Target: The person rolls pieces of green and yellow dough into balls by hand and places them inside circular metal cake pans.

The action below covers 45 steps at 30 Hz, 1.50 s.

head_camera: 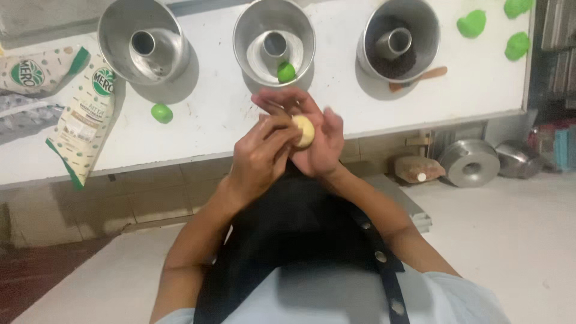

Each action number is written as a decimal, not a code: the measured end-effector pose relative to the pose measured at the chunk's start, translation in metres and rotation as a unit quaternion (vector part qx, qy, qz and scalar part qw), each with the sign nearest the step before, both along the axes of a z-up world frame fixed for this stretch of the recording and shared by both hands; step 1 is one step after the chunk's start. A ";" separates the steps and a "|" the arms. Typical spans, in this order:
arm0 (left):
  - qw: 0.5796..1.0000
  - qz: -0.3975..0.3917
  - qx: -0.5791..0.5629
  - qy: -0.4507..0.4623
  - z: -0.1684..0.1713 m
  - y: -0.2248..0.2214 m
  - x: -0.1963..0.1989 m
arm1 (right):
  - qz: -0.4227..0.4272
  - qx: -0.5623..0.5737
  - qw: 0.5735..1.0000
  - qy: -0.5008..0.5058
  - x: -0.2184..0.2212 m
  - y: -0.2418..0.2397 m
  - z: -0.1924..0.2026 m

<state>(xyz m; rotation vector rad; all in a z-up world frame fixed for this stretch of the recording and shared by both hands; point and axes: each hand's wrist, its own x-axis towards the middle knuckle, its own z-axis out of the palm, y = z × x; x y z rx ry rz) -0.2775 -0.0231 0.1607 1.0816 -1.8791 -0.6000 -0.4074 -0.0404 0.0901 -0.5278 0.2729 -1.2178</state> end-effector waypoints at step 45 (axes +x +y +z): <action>0.985 -0.158 -0.072 -0.008 -0.020 -0.020 0.005 | 0.089 0.194 0.942 -0.259 -0.010 0.008 0.004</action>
